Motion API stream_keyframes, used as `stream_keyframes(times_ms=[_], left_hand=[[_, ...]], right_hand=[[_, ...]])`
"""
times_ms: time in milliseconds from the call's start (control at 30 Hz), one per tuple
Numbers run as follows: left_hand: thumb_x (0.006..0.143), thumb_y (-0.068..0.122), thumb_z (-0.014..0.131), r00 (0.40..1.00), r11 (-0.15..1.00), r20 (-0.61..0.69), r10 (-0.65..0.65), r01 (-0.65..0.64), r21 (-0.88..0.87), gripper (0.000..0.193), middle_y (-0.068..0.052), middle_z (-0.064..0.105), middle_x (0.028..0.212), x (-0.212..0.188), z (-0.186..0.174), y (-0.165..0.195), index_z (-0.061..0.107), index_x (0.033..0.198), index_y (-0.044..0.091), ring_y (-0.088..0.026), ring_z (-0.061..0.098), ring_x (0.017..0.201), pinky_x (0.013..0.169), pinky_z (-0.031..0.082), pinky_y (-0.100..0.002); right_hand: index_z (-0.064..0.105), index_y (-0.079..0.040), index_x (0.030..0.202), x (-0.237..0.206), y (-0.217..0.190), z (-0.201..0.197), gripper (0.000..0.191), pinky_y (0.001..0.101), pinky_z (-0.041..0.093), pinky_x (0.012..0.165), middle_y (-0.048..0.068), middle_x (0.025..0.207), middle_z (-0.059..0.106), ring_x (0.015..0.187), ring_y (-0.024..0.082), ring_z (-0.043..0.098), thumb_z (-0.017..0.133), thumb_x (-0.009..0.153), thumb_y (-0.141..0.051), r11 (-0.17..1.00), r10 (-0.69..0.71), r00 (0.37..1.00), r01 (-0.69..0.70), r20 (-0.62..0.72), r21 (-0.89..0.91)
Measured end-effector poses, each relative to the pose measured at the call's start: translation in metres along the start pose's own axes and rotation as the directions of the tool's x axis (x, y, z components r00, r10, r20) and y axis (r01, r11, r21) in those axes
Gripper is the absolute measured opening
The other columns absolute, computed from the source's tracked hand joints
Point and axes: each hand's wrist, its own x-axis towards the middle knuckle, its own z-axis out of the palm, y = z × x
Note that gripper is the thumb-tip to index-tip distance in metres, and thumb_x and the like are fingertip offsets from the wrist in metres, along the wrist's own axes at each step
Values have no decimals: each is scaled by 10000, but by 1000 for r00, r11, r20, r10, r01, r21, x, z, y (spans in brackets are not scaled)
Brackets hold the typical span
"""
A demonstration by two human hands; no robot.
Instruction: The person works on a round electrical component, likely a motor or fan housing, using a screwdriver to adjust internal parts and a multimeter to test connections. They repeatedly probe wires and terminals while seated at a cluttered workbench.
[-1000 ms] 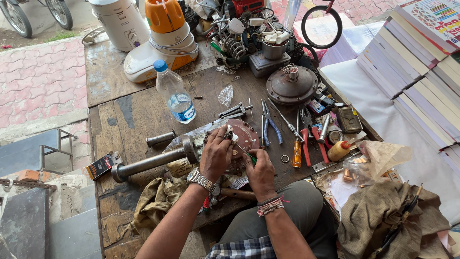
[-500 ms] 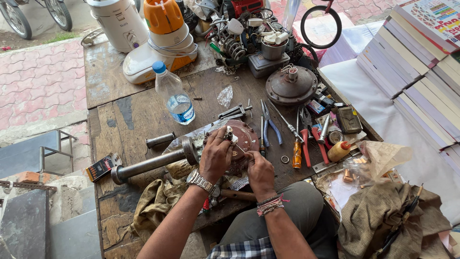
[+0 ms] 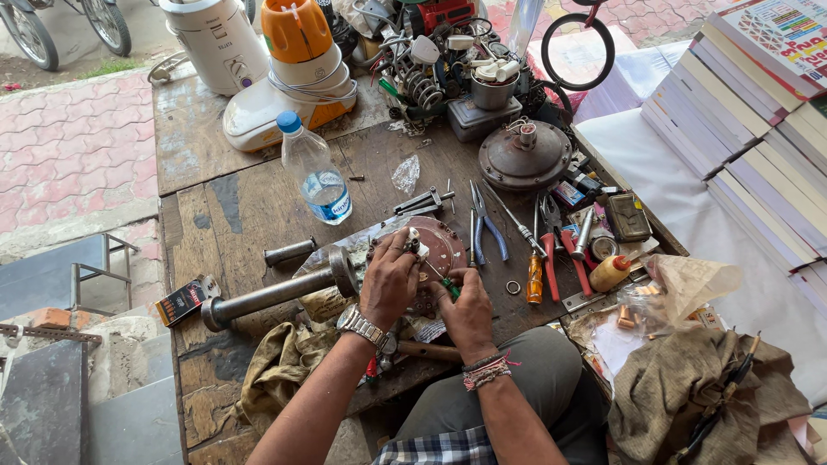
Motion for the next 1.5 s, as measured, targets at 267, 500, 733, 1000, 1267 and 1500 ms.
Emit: stream_keyframes(times_ms=[267, 500, 733, 1000, 1267, 1500], left_hand=[[880, 125, 726, 1000, 1000, 2, -20, 20, -12, 128, -222, 577, 1439, 0, 4, -1, 745, 903, 1, -375, 536, 1337, 1052, 489, -454], [878, 120, 721, 1000, 1000, -2, -4, 4, -4, 124, -227, 579, 1439, -1, 2, -1, 745, 900, 0, -372, 536, 1340, 1064, 486, -454], [885, 130, 724, 1000, 1000, -4, -12, 12, 7, 129, -231, 578, 1441, -1, 4, -1, 746, 900, 3, -372, 531, 1350, 1083, 475, -449], [876, 121, 719, 1000, 1000, -10, -13, 13, -17, 130, -220, 586, 1433, -2, 4, -1, 748, 914, 0, -377, 530, 1344, 1084, 468, -458], [858, 102, 732, 1000, 998, -14, -6, 6, -61, 131, -216, 598, 1418, 0, 1, -1, 754, 923, -10, -376, 547, 1319, 1077, 466, -452], [832, 87, 742, 999, 993, 4, 37, -36, -109, 133, -200, 603, 1425, 1, -4, -7, 762, 923, -9, -359, 544, 1327, 1077, 475, -440]], right_hand=[[653, -64, 1132, 1, 5, 5, 452, 379, 616, 686, 125, 1016, 722, 841, 262, 732, 574, 951, -471, 999, 40, 998, -40, 45, 5], [706, -95, 999, 1, -3, -1, 388, 418, 588, 715, 98, 928, 755, 831, 279, 728, 556, 992, -453, 997, -12, 999, 9, -35, -74], [671, -48, 997, 0, -12, -7, 398, 433, 569, 692, 127, 920, 723, 819, 302, 717, 601, 986, -439, 999, 5, 1000, -6, -8, -39], [644, -32, 1063, 1, -7, -7, 418, 430, 579, 668, 160, 971, 703, 826, 316, 715, 627, 952, -435, 996, -91, 995, 92, -45, 22], [677, -45, 1125, 1, -12, -12, 371, 428, 579, 665, 161, 986, 721, 828, 305, 724, 662, 933, -362, 994, -38, 999, 34, 34, 104], [726, -50, 1147, 3, -9, -8, 292, 386, 569, 668, 152, 906, 757, 802, 274, 710, 628, 1041, -304, 959, 114, 982, -147, 148, 241]])
